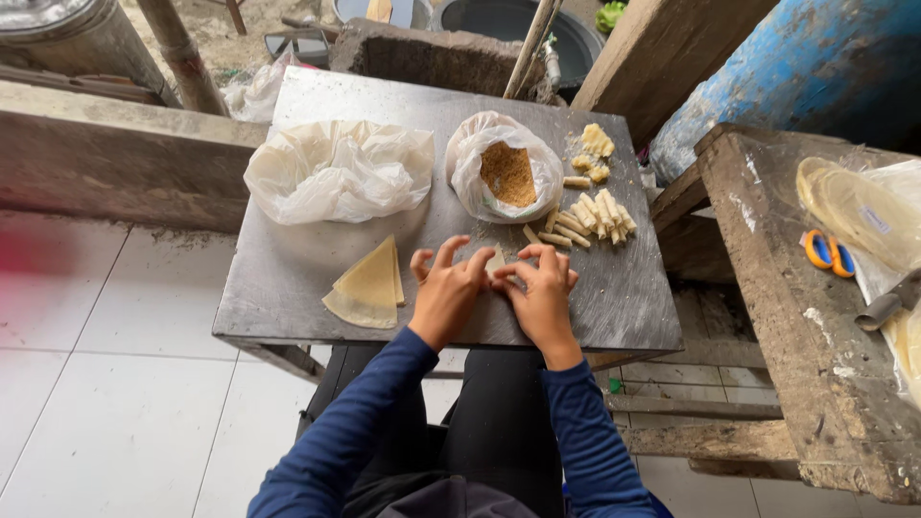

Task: The person prepares small food rolls by placing a filling from a bag onto dough pieces and rolling them up by hand on a metal table.

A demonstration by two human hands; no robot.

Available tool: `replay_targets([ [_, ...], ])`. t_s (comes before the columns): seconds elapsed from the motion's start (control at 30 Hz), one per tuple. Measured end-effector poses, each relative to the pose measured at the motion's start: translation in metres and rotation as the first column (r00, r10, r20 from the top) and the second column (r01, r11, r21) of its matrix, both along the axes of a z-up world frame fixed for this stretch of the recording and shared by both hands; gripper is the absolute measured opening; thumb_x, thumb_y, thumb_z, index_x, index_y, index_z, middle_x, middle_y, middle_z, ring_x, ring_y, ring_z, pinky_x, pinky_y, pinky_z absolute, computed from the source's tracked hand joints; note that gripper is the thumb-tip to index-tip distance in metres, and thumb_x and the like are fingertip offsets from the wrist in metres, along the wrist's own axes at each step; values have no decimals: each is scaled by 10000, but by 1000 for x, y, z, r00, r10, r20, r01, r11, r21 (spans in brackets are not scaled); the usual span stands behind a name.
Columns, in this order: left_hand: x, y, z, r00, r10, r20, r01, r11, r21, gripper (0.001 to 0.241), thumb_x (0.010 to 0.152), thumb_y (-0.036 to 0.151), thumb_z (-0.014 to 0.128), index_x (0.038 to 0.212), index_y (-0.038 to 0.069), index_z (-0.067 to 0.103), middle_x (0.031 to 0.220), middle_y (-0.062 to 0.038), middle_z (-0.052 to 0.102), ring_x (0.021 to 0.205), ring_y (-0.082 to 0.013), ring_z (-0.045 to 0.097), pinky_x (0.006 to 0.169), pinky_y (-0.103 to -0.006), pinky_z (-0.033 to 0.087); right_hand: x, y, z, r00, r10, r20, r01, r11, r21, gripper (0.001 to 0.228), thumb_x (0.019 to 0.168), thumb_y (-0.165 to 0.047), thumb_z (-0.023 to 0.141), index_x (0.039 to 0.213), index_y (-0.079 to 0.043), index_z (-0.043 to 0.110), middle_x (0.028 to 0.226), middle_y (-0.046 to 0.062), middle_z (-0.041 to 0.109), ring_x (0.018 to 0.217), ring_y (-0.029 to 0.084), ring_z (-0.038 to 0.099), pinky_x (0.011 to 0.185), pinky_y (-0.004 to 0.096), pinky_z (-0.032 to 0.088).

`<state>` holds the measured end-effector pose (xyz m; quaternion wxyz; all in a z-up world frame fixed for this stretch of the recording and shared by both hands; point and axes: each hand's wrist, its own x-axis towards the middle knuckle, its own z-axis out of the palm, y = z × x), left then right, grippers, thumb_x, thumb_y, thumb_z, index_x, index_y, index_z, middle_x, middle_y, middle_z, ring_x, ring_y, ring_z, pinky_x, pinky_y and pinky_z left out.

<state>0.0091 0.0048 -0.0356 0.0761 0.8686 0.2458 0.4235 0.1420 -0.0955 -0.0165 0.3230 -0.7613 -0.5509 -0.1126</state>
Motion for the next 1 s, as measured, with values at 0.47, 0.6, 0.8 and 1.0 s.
replay_targets([
  [0.47,-12,-17,13,1000,-25,17,27,986,-164,308,906,225,675,1211,206,634,848,55,758,1171,-221,591,902,-540,249,-10,-8,9,999,-4,-48,4,1000,-1,145,742,-268,845,869,-207,812,1082,18,579,1068,265,506,920,436,345],
  [0.6,-11,-24,1,999,38,-23,-40,997,-72,319,938,169,617,1256,182,624,905,19,740,1224,-217,583,956,-517,269,-10,-7,-1,1000,-18,-11,18,1000,6,116,824,-230,818,932,-196,793,1106,-4,595,1119,258,512,947,423,346],
  [0.8,-12,-38,9,1000,-5,-25,-7,897,-441,336,901,211,659,1220,121,606,864,-5,734,1125,-251,557,870,-522,248,-5,-12,-9,972,-69,-226,32,986,-164,162,818,-317,802,917,-190,786,1075,28,569,1124,260,496,948,456,325],
  [1.0,-5,-15,32,975,217,-45,-220,924,-312,561,881,197,672,1412,107,513,1188,-90,615,1235,-264,469,913,-505,245,-8,48,-9,983,-182,34,185,973,-139,358,824,-394,783,988,-144,585,1089,100,497,1094,315,460,907,488,319],
])
